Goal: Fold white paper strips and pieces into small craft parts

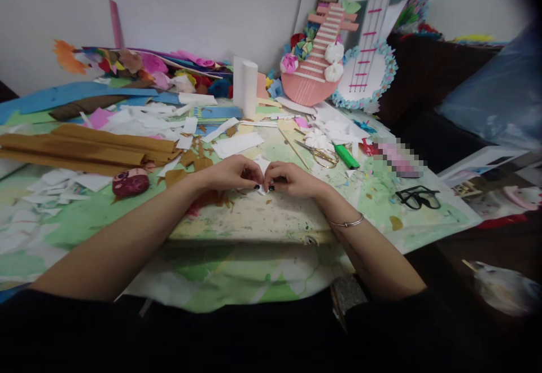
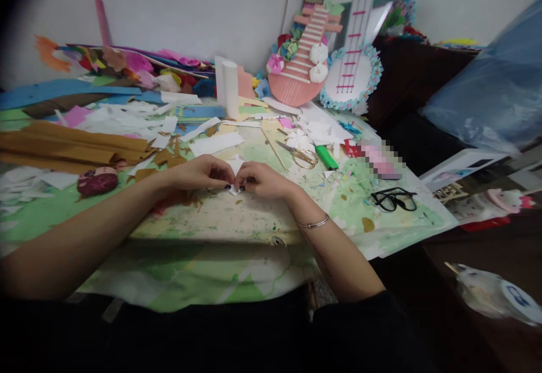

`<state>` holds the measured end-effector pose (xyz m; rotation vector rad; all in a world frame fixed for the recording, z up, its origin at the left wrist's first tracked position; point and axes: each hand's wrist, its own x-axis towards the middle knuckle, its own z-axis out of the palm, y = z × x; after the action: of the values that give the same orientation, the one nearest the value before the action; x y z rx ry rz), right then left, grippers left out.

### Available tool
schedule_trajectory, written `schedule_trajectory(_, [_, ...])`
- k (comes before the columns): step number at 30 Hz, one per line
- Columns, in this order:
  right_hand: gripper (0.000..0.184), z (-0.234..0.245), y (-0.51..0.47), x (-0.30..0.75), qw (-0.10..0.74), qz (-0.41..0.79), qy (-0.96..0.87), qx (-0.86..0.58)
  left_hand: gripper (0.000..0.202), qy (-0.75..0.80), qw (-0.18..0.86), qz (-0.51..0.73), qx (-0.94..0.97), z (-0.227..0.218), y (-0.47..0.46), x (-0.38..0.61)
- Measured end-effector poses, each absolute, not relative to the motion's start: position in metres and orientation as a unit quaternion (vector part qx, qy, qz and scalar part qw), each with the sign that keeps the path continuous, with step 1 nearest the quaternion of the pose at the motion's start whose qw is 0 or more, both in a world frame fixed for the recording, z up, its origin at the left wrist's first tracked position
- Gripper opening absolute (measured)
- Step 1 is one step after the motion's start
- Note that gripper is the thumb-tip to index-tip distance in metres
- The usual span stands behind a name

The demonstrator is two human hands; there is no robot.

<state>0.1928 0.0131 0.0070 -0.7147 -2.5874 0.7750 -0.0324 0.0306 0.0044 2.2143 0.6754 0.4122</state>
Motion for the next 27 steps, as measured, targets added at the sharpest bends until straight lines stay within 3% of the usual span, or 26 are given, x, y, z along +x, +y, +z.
schedule_trajectory(27, [0.003,0.0052,0.0142,0.1938,0.186,0.234,-0.906,-0.301,0.016,0.315,0.345,0.192,0.863,0.0049,0.0252,-0.0283])
